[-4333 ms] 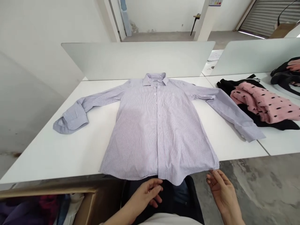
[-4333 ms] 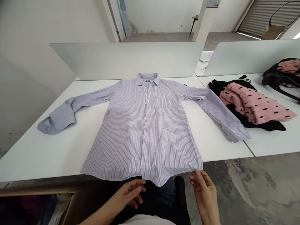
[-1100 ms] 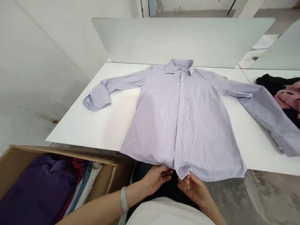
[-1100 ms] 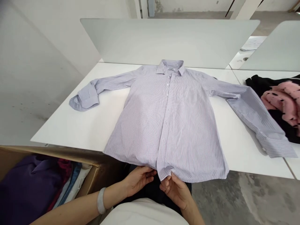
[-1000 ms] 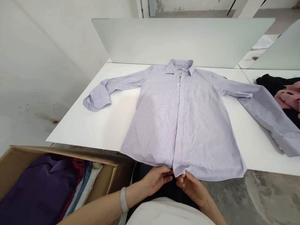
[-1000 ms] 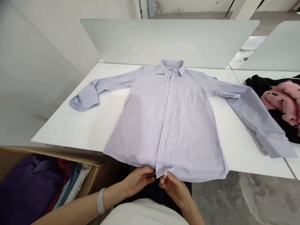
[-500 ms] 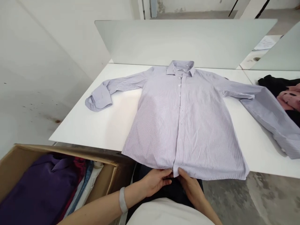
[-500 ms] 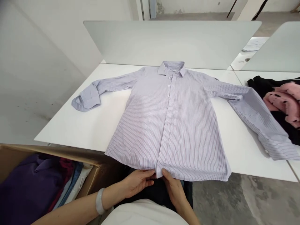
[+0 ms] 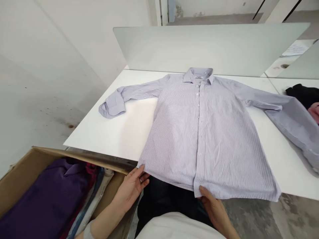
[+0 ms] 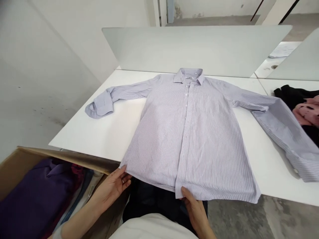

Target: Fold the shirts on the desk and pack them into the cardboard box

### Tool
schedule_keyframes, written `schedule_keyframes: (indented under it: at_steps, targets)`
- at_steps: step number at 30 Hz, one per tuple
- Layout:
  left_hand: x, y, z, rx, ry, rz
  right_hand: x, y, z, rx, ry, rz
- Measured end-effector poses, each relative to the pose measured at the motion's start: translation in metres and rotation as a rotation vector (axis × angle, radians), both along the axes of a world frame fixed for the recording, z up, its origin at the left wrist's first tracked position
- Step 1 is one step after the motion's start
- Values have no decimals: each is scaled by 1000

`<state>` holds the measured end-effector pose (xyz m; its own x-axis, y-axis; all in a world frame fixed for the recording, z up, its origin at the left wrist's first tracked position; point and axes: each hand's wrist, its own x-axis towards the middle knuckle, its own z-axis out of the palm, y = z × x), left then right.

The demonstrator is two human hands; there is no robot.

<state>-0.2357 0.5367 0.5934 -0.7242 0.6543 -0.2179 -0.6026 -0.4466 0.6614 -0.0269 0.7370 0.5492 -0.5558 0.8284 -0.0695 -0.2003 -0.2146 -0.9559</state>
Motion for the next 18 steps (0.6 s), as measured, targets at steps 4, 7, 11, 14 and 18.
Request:
schedule_keyframes:
  at_steps: [4, 7, 11, 14, 18]
  targets:
    - [-2, -5, 0, 2, 30, 9, 1, 1, -2, -22, 30, 42]
    - [1, -10, -5, -67, 86, -95, 1, 4, -2, -7, 36, 70]
    - [8, -24, 2, -295, 430, -529, 14, 16, 2, 131, -139, 200]
    - [10, -32, 30, -382, 830, -781, 44, 33, 11, 273, -218, 63]
    - [6, -24, 86, -319, 1114, -709, 108, 58, 37, 374, -370, -351]
